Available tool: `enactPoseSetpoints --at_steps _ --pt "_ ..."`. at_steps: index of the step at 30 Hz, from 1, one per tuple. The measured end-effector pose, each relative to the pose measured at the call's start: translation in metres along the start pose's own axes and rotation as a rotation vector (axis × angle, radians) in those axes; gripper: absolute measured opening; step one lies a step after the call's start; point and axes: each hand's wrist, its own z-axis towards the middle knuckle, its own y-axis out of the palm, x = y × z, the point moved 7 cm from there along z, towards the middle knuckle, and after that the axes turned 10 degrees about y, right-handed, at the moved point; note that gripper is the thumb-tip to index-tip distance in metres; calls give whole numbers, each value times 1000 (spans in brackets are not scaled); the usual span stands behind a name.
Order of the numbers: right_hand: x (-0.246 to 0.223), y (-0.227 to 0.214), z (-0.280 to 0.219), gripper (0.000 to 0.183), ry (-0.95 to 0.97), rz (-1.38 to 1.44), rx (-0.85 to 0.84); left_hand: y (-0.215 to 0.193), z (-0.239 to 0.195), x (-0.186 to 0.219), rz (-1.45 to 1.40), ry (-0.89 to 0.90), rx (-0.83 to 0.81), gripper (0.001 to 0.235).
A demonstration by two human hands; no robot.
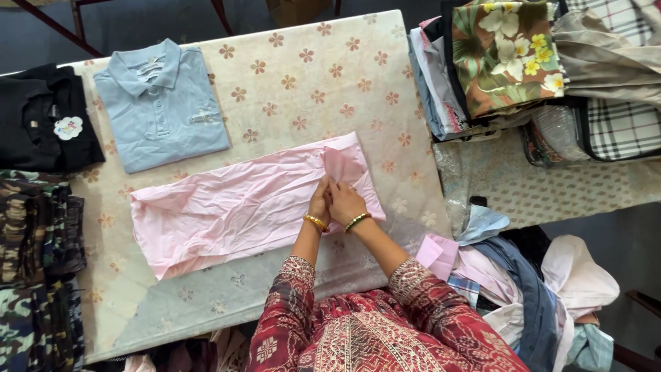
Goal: Fold a pink long-sleeved shirt and place it neatly on a table.
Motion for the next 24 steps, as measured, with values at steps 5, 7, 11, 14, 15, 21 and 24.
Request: enactPoseSetpoints --at_steps 5,7,11,14,15,21,24 --pt "11 -60 -7 29 47 376 -160 -55 30 -20 465 187 224 40" --pt "64 -64 22 35 52 436 26 -22 15 -4 419 155 282 38" --pt "143 -37 47 57 108 532 258 1 5 7 425 127 318 40" --pt "146 -21 28 64 210 578 274 31 -17 23 391 -1 314 42" --pt "144 -21 22 64 207 579 268 35 -19 27 391 1 319 42" --pt "162 -9 5 66 340 609 271 28 -2 12 504 117 144 66" --pt "113 -22 -5 57 274 661 197 42 -17 27 556 71 196 69"
